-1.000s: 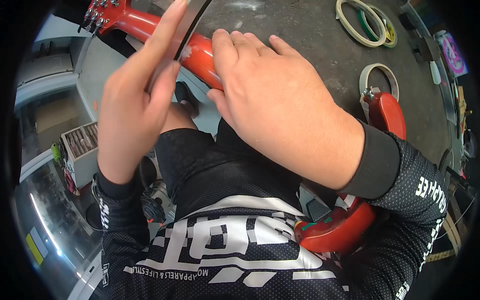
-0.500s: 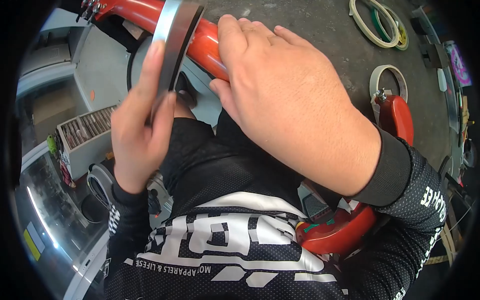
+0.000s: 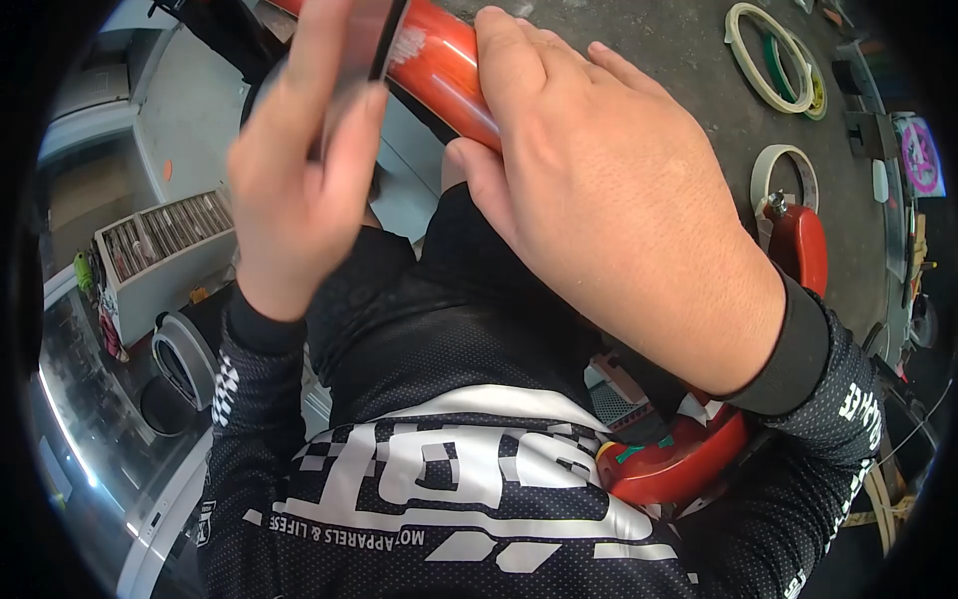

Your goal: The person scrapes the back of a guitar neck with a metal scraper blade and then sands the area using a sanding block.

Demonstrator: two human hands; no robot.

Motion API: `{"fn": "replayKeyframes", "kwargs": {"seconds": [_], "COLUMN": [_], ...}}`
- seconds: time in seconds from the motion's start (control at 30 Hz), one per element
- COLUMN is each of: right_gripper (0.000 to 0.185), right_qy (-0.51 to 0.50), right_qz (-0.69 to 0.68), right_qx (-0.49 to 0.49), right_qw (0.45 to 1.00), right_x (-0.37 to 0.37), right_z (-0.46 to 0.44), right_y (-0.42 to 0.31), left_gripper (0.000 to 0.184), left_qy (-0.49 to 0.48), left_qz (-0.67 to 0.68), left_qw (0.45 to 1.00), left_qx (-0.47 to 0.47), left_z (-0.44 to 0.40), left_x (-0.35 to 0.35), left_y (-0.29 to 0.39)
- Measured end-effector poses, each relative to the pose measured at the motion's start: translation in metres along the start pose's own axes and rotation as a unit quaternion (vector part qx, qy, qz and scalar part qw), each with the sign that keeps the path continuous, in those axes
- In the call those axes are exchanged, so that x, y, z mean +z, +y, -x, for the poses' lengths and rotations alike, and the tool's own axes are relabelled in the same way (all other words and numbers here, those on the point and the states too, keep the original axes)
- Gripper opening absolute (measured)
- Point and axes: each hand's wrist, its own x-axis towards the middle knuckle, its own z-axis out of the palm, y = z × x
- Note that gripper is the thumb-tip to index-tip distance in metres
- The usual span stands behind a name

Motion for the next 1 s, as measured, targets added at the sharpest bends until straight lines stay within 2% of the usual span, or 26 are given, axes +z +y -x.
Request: {"fn": "replayKeyframes", "kwargs": {"seconds": [0.1,0.13,0.23,0.27,0.37,0.4,0.5,0.57,0.63,0.67,0.77,0.9,1.0], "right_gripper": [0.069,0.070,0.072,0.073,0.076,0.077,0.074,0.069,0.063,0.057,0.059,0.070,0.071], "right_qy": [0.023,0.006,-0.072,-0.086,-0.039,-0.028,-0.042,-0.095,-0.177,-0.158,-0.158,-0.160,-0.111], "right_qz": [0.014,0.012,-0.016,-0.022,-0.002,0.016,0.079,0.115,0.140,0.131,0.076,0.079,-0.037], "right_qx": [-0.004,0.005,0.065,0.080,0.017,-0.024,-0.085,-0.132,-0.198,-0.213,-0.188,-0.131,-0.009], "right_qw": [1.000,1.000,0.995,0.993,0.999,0.999,0.992,0.980,0.954,0.955,0.966,0.975,0.993], "right_x": [0.004,0.002,-0.009,-0.012,-0.002,0.007,0.000,-0.010,-0.012,-0.004,-0.008,-0.021,-0.016], "right_z": [0.002,0.001,-0.005,-0.006,-0.005,-0.008,-0.025,-0.029,-0.025,-0.016,-0.017,-0.036,-0.047], "right_y": [-0.003,-0.003,-0.010,-0.013,-0.003,0.009,-0.007,-0.024,-0.033,-0.035,-0.038,-0.025,-0.006], "left_gripper": [0.079,0.080,0.083,0.081,0.087,0.089,0.088,0.078,0.079,0.079,0.082,0.084,0.089], "left_qy": [0.041,0.071,0.068,0.061,0.063,0.229,0.334,0.336,0.327,0.332,0.323,0.299,0.317], "left_qz": [0.010,0.018,0.008,0.019,0.254,0.342,0.286,0.305,0.319,0.314,0.303,0.315,0.332], "left_qw": [0.999,0.997,0.997,0.998,0.951,0.868,0.898,0.888,0.885,0.885,0.891,0.893,0.878], "left_qx": [0.003,0.014,0.036,0.012,-0.166,-0.279,0.012,-0.071,-0.088,-0.088,-0.101,-0.118,-0.134], "left_z": [0.018,0.024,0.006,-0.001,-0.050,-0.078,-0.018,-0.010,-0.006,-0.004,0.005,0.022,0.033], "left_x": [0.015,0.023,0.022,0.020,-0.051,-0.036,0.015,-0.001,-0.005,-0.005,-0.013,-0.017,-0.013], "left_y": [-0.005,-0.009,-0.022,-0.020,0.016,0.042,-0.033,-0.024,-0.025,-0.028,-0.033,-0.039,-0.048]}}
